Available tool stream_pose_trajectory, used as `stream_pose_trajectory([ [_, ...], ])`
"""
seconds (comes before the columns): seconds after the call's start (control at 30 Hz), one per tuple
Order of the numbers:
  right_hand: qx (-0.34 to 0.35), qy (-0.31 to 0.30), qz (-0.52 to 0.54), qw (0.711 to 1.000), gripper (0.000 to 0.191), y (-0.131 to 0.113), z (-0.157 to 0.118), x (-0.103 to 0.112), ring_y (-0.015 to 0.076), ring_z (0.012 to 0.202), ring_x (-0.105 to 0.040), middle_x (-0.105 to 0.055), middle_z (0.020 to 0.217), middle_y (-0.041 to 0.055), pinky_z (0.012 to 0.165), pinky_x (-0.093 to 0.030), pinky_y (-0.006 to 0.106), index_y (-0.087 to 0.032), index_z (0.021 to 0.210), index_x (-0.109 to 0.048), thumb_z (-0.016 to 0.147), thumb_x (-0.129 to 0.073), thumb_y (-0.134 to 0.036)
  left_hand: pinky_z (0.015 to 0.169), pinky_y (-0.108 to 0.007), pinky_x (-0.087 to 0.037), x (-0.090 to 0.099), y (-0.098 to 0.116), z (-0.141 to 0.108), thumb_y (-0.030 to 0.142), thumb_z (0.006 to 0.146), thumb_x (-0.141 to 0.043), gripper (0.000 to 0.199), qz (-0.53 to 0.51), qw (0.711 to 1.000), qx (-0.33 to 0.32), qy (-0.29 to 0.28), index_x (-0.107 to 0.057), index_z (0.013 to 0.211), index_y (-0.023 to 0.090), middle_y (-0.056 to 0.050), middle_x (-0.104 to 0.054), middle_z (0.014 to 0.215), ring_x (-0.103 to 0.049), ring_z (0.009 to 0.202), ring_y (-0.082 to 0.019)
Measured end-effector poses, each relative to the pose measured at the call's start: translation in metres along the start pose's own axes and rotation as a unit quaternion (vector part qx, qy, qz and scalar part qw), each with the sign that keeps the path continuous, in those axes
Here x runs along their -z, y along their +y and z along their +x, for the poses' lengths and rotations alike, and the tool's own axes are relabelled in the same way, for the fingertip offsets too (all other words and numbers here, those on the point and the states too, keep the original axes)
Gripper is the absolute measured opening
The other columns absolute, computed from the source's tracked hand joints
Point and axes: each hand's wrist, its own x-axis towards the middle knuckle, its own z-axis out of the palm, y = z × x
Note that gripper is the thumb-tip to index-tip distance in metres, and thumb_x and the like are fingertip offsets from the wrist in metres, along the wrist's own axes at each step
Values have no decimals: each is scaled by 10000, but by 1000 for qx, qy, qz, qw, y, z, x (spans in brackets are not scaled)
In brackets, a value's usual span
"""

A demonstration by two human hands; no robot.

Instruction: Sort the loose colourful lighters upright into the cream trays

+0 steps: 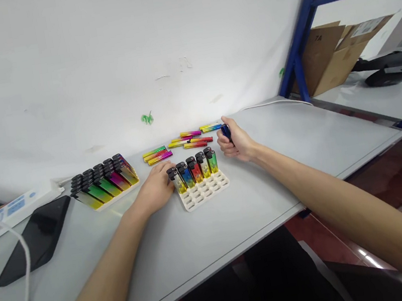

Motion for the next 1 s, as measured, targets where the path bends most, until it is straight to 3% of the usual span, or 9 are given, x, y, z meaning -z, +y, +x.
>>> stream_pose_trajectory([
  [0.23, 4, 4, -18, 1000, 458, 2, 2, 1, 68, 377, -68, -209, 439, -75, 342, -75, 194, -226, 586, -273, 977, -288, -464, 1161, -493, -393, 0, -2, 0, 221, 866, -460, 402, -2, 1000, -2, -3, -592, 1244, 184, -130, -562, 1425, -464, 1368, -311],
  [0.43, 1, 10, -20, 1000, 471, 2, 1, 0, 70, 380, -70, -213, 446, -77, 347, -72, 199, -227, 594, -285, 984, -288, -491, 1156, -473, -398, 1, 1, 0, 219, 867, -445, 371, -9, 1000, 0, -5, -605, 1200, 189, -120, -581, 1390, -480, 1349, -300],
  [0.57, 17, 0, -26, 1000, 529, 2, 1, -3, 72, 378, -143, -288, 483, -62, 355, -130, 208, -209, 614, -408, 995, -258, -544, 1139, -489, -413, 2, 3, 0, 199, 850, -454, 354, -16, 1000, -7, 2, -613, 1166, 194, -116, -609, 1338, -504, 1311, -301],
  [0.63, 43, 17, -30, 998, 489, -1, 0, -3, 77, 396, -245, -378, 552, -43, 374, -223, 212, -193, 698, -511, 1005, -287, -501, 1119, -496, -432, 2, 4, 0, 194, 847, -454, 315, -19, 1000, -10, 5, -628, 1110, 202, -113, -626, 1297, -526, 1274, -299],
  [0.73, 113, 57, -70, 989, 313, -12, -7, -3, 92, 512, -436, -506, 701, -12, 477, -384, 226, -189, 835, -592, 972, -484, -449, 1108, -497, -443, 1, 3, 0, 199, 847, -464, 296, -23, 1000, -7, 11, -632, 1091, 211, -108, -631, 1280, -530, 1260, -299],
  [0.83, 218, 78, -158, 960, 215, -25, -26, -10, 108, 670, -524, -579, 811, 7, 575, -432, 221, -205, 910, -622, 897, -668, -415, 1114, -488, -441, -1, 1, 0, 198, 841, -476, 352, -23, 1000, -10, 12, -613, 1165, 216, -96, -624, 1293, -512, 1285, -294],
  [1.0, 277, 44, -215, 935, 225, -31, -65, -54, 160, 853, -617, -594, 877, 10, 622, -477, 238, -248, 950, -627, 815, -766, -362, 1094, -465, -457, -1, 4, -1, 200, 851, -474, 346, -24, 1000, -12, 15, -616, 1166, 222, -88, -637, 1252, -526, 1268, -286],
])
